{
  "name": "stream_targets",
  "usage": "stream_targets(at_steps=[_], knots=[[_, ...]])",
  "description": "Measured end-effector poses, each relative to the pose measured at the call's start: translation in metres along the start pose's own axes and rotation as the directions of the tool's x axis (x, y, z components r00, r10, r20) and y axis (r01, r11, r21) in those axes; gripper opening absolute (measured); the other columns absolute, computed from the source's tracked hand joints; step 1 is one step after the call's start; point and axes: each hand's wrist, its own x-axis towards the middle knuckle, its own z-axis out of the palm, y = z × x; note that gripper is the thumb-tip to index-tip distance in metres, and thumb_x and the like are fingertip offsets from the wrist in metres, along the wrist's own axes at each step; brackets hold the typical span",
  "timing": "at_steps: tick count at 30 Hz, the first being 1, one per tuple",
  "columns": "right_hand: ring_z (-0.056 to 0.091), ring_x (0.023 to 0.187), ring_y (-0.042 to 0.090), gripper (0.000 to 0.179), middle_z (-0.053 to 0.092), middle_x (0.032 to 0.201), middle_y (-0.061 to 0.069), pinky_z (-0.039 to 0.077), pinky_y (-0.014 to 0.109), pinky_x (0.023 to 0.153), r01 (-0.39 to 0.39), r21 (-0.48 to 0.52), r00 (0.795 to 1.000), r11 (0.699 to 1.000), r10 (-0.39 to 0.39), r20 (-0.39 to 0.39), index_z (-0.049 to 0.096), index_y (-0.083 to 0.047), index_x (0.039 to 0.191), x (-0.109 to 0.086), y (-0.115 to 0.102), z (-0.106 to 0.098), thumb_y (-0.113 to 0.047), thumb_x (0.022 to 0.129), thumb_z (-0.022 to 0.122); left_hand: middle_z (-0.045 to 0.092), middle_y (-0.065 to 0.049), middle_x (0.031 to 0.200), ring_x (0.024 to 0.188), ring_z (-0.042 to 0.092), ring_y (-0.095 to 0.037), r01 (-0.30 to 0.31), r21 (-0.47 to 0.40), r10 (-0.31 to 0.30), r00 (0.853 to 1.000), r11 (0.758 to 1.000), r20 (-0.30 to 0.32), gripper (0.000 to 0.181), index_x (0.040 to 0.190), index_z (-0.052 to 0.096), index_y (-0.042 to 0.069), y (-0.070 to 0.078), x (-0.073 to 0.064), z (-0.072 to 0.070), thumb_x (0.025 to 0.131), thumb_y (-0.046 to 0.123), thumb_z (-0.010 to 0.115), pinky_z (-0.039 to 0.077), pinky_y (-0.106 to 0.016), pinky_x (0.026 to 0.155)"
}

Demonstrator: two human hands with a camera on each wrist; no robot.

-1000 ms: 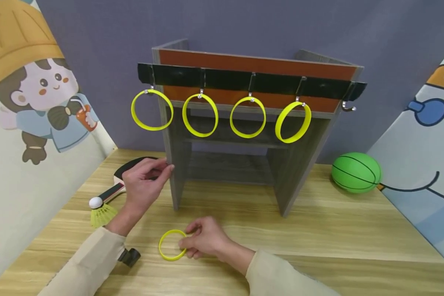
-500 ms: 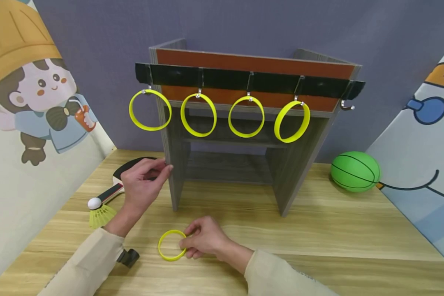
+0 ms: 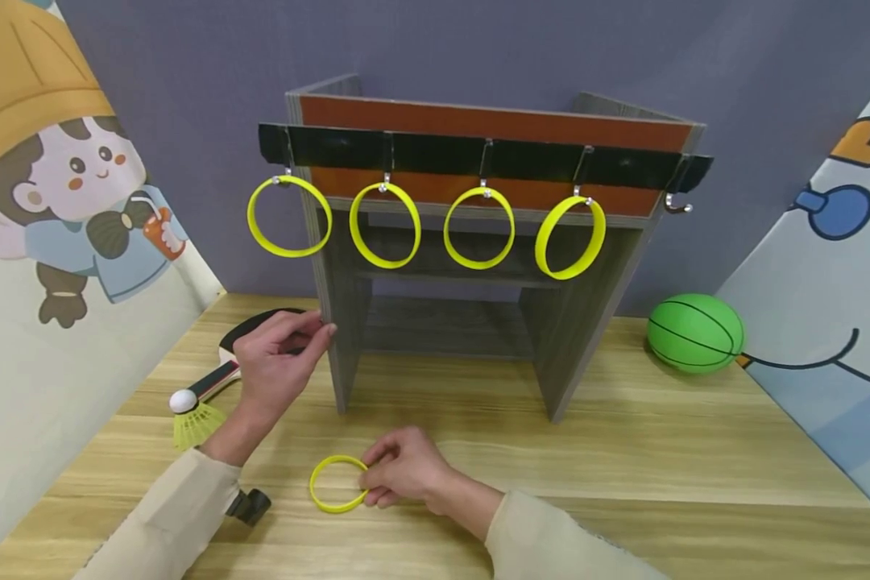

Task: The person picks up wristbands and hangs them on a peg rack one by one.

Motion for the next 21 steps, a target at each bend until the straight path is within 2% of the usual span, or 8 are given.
stream_targets(at_steps=[9,21], knots=[[0.064,0.053,0.020,0.015,0.064,0.069,0.016,0.057,0.030,0.051,0.019,0.078,1.000,0.997,-0.018,-0.013,0.066,0.004,0.086,-0.009,0.004,-0.008,0.012,0.073,0.069,0.064,-0.017,0.069,0.063,0.062,-0.012,0.009,0.005,-0.008,1.000,1.000,-0.010,0.020,0.081,0.069,-0.013,0.002,0.000,-0.001,0.064,-0.022,0.074,0.053,-0.016,0.059],[0.068,0.065,0.028,0.020,0.064,0.077,0.020,0.058,0.033,0.059,0.001,0.146,1.000,0.989,-0.002,0.005,0.062,0.008,0.095,-0.040,0.008,-0.047,0.008,0.075,0.069,0.064,-0.019,0.069,0.061,0.062,-0.012,0.013,-0.014,-0.013,1.000,1.000,-0.008,0.021,0.081,0.068,-0.015,0.003,0.000,0.000,0.062,-0.024,0.073,0.053,-0.016,0.059]])
